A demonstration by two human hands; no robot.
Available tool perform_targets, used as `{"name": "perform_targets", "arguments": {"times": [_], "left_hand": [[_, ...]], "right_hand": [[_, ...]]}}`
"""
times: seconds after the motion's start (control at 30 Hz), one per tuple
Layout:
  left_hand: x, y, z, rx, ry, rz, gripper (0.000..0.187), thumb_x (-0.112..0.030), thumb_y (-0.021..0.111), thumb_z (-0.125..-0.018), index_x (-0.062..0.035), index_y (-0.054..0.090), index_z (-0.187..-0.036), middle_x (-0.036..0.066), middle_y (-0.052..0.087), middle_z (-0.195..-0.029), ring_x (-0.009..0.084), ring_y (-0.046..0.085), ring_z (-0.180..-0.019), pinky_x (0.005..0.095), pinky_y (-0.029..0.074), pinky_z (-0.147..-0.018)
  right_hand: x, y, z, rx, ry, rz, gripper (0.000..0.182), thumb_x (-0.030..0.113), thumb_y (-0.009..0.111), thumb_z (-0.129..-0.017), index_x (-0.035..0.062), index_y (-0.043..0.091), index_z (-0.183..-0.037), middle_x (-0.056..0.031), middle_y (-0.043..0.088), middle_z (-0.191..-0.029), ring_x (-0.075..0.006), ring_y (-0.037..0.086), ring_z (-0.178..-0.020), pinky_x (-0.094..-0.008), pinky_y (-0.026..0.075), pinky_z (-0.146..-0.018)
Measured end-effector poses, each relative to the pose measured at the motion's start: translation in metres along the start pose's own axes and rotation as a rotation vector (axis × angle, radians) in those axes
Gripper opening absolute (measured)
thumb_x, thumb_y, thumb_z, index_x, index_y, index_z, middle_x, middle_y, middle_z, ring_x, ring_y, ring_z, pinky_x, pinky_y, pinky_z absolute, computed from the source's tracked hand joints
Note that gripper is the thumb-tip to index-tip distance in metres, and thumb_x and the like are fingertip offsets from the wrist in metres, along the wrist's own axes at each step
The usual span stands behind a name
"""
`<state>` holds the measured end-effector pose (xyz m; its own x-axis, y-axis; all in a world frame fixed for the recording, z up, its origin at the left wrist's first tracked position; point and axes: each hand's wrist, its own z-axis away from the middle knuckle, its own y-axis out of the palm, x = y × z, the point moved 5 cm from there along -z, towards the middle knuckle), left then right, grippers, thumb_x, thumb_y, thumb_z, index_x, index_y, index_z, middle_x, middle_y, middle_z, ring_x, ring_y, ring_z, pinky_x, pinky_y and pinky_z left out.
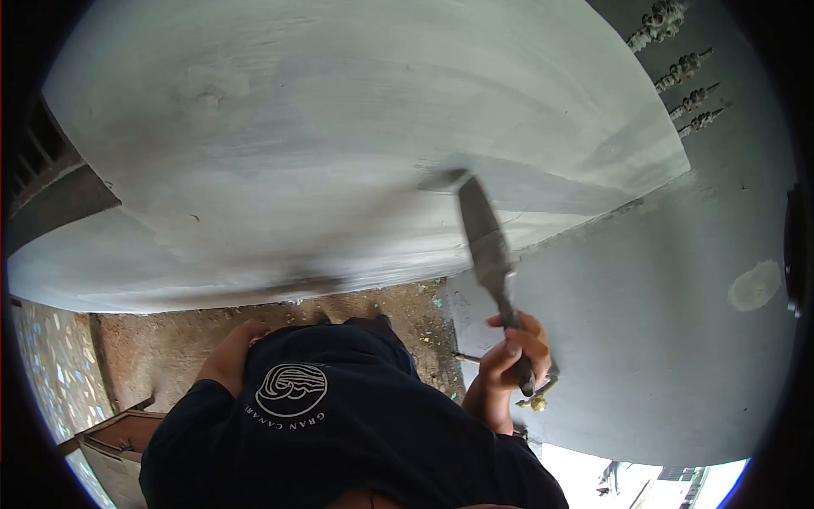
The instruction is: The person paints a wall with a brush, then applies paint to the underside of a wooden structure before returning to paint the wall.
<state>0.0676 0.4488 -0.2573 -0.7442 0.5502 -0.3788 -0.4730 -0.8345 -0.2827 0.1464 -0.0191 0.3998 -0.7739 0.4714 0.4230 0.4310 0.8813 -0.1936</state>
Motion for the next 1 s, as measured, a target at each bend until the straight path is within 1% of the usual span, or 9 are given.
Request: {"name": "perform_targets", "arguments": {"times": [0.07, 0.2, 0.37, 0.6, 0.67, 0.7, 0.77, 0.93, 1.0], "left_hand": [[0.002, -0.004, 0.001, -0.047, -0.086, -0.011, 0.044, -0.041, 0.068, -0.09, 0.0019, 0.075, -0.097, 0.017, 0.072, -0.084, 0.027, 0.07, -0.072, 0.0415, 0.056, -0.063], [-0.002, -0.001, 0.002, -0.03, -0.136, 0.078, 0.052, -0.046, 0.068, -0.091, 0.0044, 0.075, -0.097, 0.019, 0.072, -0.084, 0.0286, 0.07, -0.072, 0.0415, 0.057, -0.065], [-0.028, 0.0, 0.001, -0.093, 0.133, -0.357, 0.048, -0.043, 0.071, -0.089, 0.0022, 0.076, -0.104, 0.019, 0.074, -0.093, 0.0301, 0.072, -0.079, 0.0449, 0.058, -0.07], [-0.046, -0.003, 0.009, 0.01, 0.021, -0.286, 0.037, -0.033, 0.062, -0.096, -0.0014, 0.075, -0.109, 0.021, 0.075, -0.1, 0.0322, 0.075, -0.087, 0.0441, 0.059, -0.079], [-0.065, 0.004, -0.016, -0.062, 0.682, -0.931, 0.03, -0.023, 0.06, -0.095, -0.0037, 0.075, -0.112, 0.021, 0.075, -0.104, 0.0321, 0.074, -0.086, 0.0432, 0.058, -0.08], [-0.09, 0.01, 0.005, -0.064, 0.683, -0.935, 0.03, -0.023, 0.06, -0.095, -0.0037, 0.075, -0.112, 0.021, 0.075, -0.104, 0.0321, 0.074, -0.086, 0.0432, 0.058, -0.08], [-0.123, -0.011, 0.052, -0.022, 0.102, -0.47, 0.03, -0.018, 0.058, -0.094, -0.0034, 0.073, -0.116, 0.021, 0.075, -0.108, 0.0325, 0.074, -0.089, 0.0448, 0.058, -0.08], [-0.136, -0.009, 0.045, 0.067, 0.006, -0.357, 0.047, -0.035, 0.068, -0.087, 0.0031, 0.072, -0.114, 0.021, 0.073, -0.1, 0.0317, 0.071, -0.081, 0.0464, 0.057, -0.072], [-0.139, -0.008, 0.046, 0.093, -0.022, -0.341, 0.053, -0.04, 0.071, -0.086, 0.0048, 0.072, -0.114, 0.021, 0.073, -0.098, 0.0315, 0.071, -0.079, 0.0469, 0.057, -0.07]], "right_hand": [[0.001, 0.009, 0.001, 0.052, -0.005, -0.201, 0.019, 0.019, 0.064, -0.098, 0.0024, 0.062, -0.091, -0.0211, 0.073, -0.082, -0.0273, 0.073, -0.065, -0.036, 0.059, -0.063], [-0.012, 0.013, -0.002, 0.121, -0.077, 0.084, 0.021, 0.021, 0.061, -0.1, 0.0014, 0.061, -0.094, -0.0222, 0.072, -0.082, -0.0281, 0.073, -0.066, -0.0356, 0.058, -0.064], [-0.012, -0.004, 0.005, -0.074, 0.112, -0.115, 0.023, 0.024, 0.061, -0.102, 0.0015, 0.06, -0.097, -0.0211, 0.071, -0.08, -0.0262, 0.071, -0.064, -0.0345, 0.057, -0.061], [-0.02, 0.012, -0.005, 0.118, 0.046, -0.028, 0.017, 0.017, 0.064, -0.099, 0.001, 0.061, -0.095, -0.0222, 0.073, -0.082, -0.0277, 0.073, -0.07, -0.0342, 0.058, -0.066], [-0.029, 0.001, -0.005, 0.093, 0.006, 0.203, 0.015, 0.014, 0.058, -0.1, -0.0008, 0.059, -0.099, -0.0214, 0.071, -0.078, -0.027, 0.072, -0.069, -0.0345, 0.057, -0.067], [-0.031, -0.003, -0.002, 0.088, 0.006, 0.204, 0.015, 0.014, 0.058, -0.1, -0.0008, 0.059, -0.099, -0.0214, 0.071, -0.078, -0.027, 0.072, -0.069, -0.0345, 0.057, -0.067], [-0.032, -0.019, 0.006, -0.008, -0.015, 0.299, 0.013, 0.012, 0.062, -0.097, -0.0005, 0.065, -0.094, -0.0167, 0.073, -0.08, -0.031, 0.073, -0.073, -0.0374, 0.059, -0.071], [-0.003, 0.001, 0.004, 0.086, -0.156, 0.4, 0.02, 0.018, 0.058, -0.101, -0.0009, 0.062, -0.094, -0.019, 0.07, -0.078, -0.0292, 0.07, -0.068, -0.0389, 0.058, -0.065], [-0.005, 0.016, 0.003, 0.179, -0.241, 0.163, 0.016, 0.014, 0.066, -0.096, -0.0016, 0.065, -0.091, -0.021, 0.071, -0.083, -0.0299, 0.073, -0.073, -0.0379, 0.06, -0.065]]}}
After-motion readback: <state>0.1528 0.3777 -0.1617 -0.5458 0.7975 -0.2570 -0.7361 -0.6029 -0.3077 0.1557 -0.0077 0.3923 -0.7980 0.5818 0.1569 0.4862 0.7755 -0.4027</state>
